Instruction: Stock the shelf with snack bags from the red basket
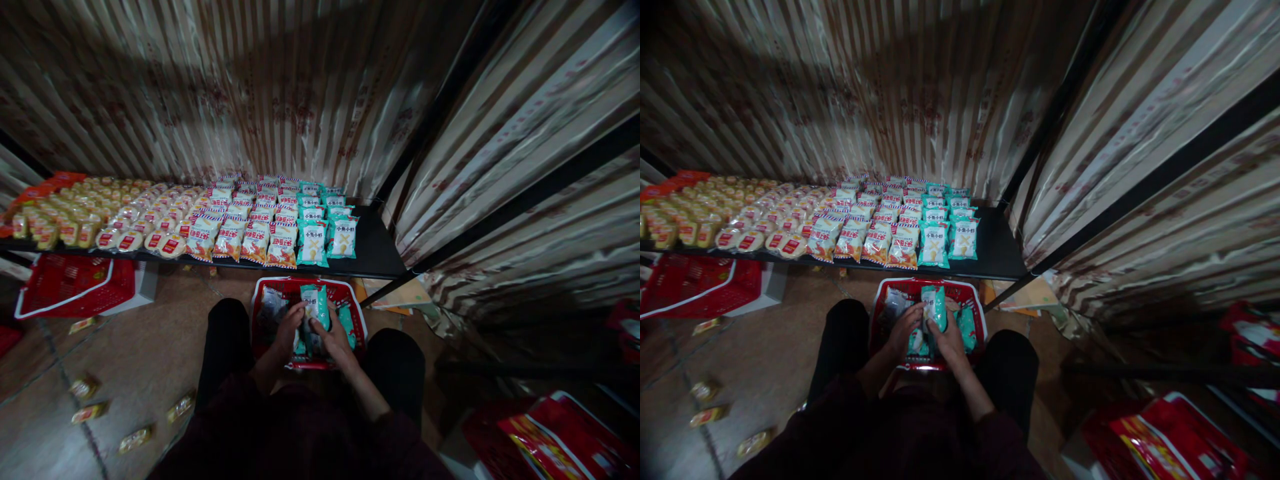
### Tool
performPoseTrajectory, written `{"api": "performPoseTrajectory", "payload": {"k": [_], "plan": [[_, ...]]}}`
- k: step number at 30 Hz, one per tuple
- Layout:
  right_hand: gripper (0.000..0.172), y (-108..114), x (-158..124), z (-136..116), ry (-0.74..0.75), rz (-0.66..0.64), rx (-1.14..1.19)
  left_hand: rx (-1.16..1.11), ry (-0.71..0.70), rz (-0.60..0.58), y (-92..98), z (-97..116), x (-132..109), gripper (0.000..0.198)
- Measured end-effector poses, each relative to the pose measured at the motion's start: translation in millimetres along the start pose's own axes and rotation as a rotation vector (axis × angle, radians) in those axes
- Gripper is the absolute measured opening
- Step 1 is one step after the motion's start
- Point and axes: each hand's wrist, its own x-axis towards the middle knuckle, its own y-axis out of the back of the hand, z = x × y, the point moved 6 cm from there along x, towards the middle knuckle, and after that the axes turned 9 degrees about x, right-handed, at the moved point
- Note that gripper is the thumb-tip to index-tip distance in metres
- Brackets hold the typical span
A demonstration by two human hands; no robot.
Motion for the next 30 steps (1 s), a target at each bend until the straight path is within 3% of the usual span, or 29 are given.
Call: {"api": "performPoseTrajectory", "payload": {"k": [8,14,18,23,30], "plan": [[0.058,5.1,-7.2,-20.7,-0.180,-0.046,0.373,0.070,0.028,0.119,3.6,-12.9,11.6,0.040],[0.049,7.1,-7.2,-33.5,-0.224,-0.058,0.549,0.098,-0.002,0.036,-5.4,-13.0,10.7,0.044],[0.049,12.5,-5.4,-28.7,-0.254,-0.053,0.595,0.080,-0.065,-0.037,-18.5,-1.4,11.2,0.048],[0.048,20.7,0.4,-19.7,-0.230,-0.100,0.635,0.099,-0.076,-0.002,-27.4,7.3,14.0,0.047],[0.048,32.3,6.3,-11.3,-0.262,-0.073,0.662,0.152,-0.079,0.025,-35.7,7.2,20.0,0.042]]}}
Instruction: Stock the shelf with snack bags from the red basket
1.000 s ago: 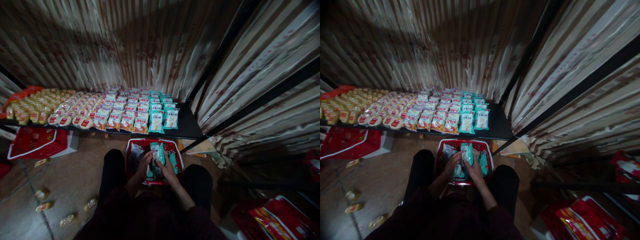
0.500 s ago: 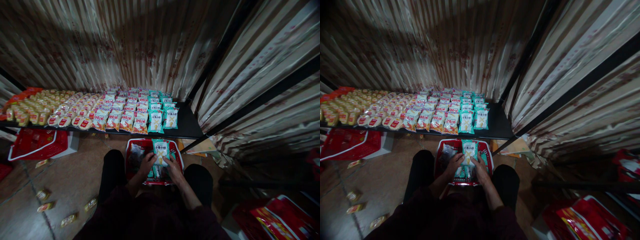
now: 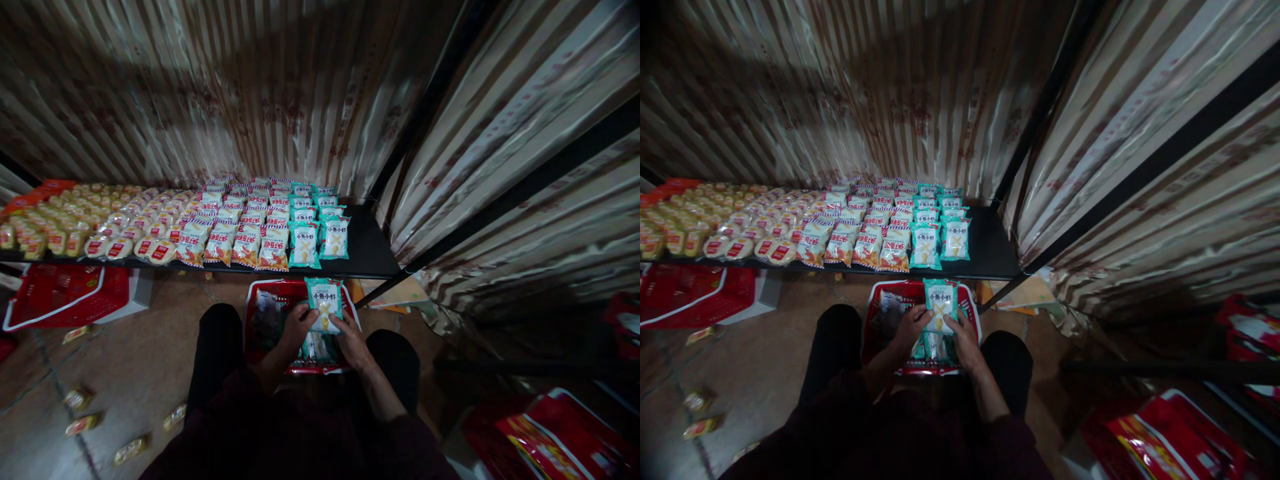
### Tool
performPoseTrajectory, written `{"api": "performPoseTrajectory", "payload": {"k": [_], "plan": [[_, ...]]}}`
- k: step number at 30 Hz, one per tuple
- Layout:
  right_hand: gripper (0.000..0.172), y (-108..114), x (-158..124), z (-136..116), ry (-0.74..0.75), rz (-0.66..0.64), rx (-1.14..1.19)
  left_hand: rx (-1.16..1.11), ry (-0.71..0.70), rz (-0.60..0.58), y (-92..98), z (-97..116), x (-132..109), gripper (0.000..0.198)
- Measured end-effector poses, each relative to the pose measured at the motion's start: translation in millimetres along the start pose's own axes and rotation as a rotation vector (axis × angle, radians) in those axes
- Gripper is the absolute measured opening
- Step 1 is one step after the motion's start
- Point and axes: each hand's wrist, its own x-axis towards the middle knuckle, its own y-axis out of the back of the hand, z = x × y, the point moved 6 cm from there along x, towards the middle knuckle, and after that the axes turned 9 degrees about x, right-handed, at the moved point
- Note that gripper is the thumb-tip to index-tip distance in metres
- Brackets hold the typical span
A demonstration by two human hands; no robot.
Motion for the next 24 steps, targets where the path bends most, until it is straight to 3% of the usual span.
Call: {"api": "performPoseTrajectory", "payload": {"k": [10,16,24], "plan": [[0.048,3.1,1.2,-14.9,0.051,-0.020,-0.062,-0.033,0.017,0.046,-10.7,2.9,4.3,0.039],[0.055,9.8,8.0,-22.7,0.068,-0.030,-0.099,-0.010,-0.055,0.037,-16.9,2.4,10.2,0.033],[0.065,8.8,13.5,-40.9,0.133,-0.062,-0.161,0.104,-0.138,0.074,-23.4,27.4,13.5,0.024]]}}
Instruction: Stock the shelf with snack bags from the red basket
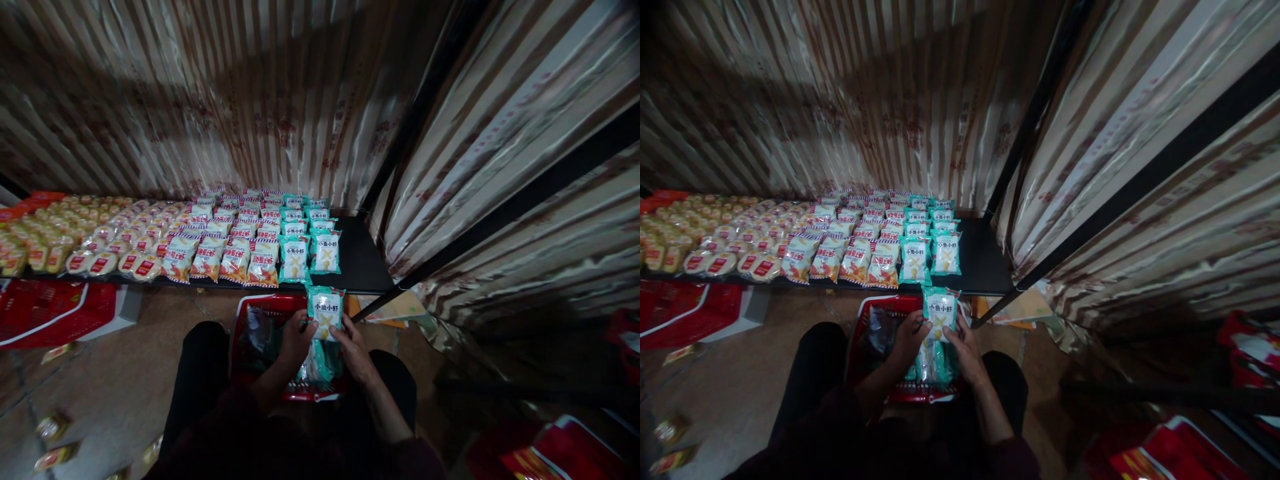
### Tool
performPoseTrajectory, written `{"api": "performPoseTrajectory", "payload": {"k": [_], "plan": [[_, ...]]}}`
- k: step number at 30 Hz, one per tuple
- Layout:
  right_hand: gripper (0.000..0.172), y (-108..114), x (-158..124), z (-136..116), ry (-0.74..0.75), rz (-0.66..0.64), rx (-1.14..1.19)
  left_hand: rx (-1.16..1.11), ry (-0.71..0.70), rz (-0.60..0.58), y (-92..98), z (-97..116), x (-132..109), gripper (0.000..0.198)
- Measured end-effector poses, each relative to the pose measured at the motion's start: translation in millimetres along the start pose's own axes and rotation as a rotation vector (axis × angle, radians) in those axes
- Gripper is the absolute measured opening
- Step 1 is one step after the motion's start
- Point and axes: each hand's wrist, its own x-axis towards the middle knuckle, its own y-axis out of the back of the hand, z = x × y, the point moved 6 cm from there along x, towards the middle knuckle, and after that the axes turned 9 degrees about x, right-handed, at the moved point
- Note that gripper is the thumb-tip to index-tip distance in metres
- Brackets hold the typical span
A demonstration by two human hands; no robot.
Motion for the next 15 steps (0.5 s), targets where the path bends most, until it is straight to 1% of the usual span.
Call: {"api": "performPoseTrajectory", "payload": {"k": [4,6,10,15], "plan": [[0.066,0.6,8.0,-17.6,0.090,-0.001,-0.072,0.095,-0.082,0.011,-6.1,17.1,8.8,0.027],[0.066,4.4,15.2,-25.6,0.144,0.025,-0.140,0.130,-0.085,0.028,-9.7,22.1,15.0,0.029],[0.066,13.5,32.7,-38.7,0.235,0.077,-0.272,0.189,-0.084,0.114,-14.3,34.8,27.8,0.034],[0.069,19.4,53.2,-49.7,0.287,0.125,-0.297,0.155,-0.106,0.114,-23.4,54.5,42.2,0.031]]}}
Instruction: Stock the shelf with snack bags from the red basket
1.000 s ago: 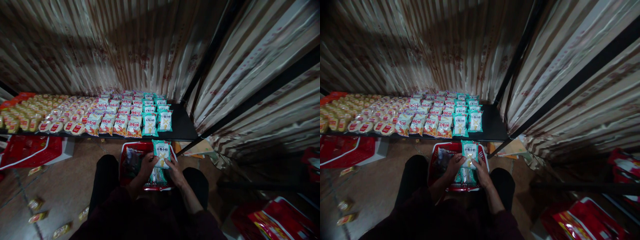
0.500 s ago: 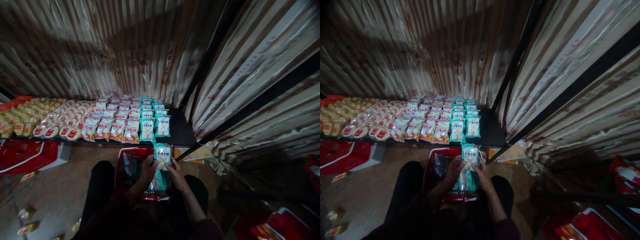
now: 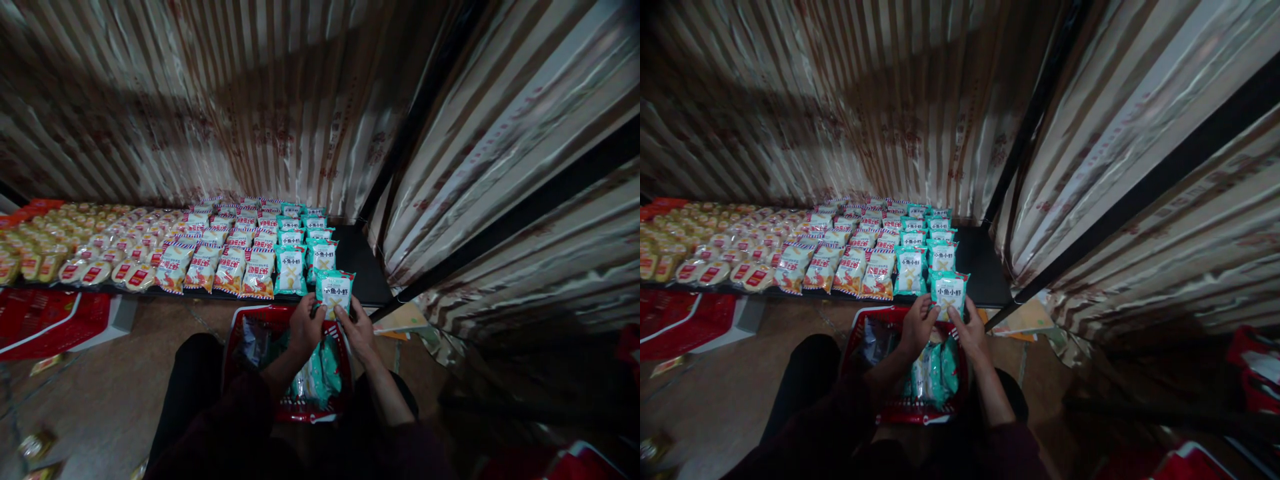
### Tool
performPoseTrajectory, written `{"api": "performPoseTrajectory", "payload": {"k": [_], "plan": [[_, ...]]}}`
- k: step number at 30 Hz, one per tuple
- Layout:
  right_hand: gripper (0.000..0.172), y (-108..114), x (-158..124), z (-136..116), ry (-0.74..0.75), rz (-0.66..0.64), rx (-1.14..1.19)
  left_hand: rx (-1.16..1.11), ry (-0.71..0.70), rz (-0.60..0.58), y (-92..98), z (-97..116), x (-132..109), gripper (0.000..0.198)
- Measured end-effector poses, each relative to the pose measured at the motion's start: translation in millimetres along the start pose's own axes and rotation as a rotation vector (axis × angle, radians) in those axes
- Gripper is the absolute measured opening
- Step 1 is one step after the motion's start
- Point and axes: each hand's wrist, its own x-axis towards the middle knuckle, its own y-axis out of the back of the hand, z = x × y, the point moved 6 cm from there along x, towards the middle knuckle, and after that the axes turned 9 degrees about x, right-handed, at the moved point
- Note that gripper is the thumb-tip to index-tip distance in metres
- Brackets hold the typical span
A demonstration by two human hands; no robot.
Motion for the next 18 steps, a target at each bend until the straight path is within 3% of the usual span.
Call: {"api": "performPoseTrajectory", "payload": {"k": [4,10,18], "plan": [[0.066,0.9,15.1,-1.9,0.054,0.028,-0.044,-0.013,-0.024,-0.002,-5.4,6.8,10.8,0.034],[0.062,3.5,32.2,-5.0,0.259,0.129,-0.224,0.090,-0.075,0.071,-6.6,10.3,24.9,0.038],[0.058,-2.7,44.3,-6.6,0.328,0.121,-0.252,0.217,-0.170,0.120,-6.5,16.7,34.8,0.039]]}}
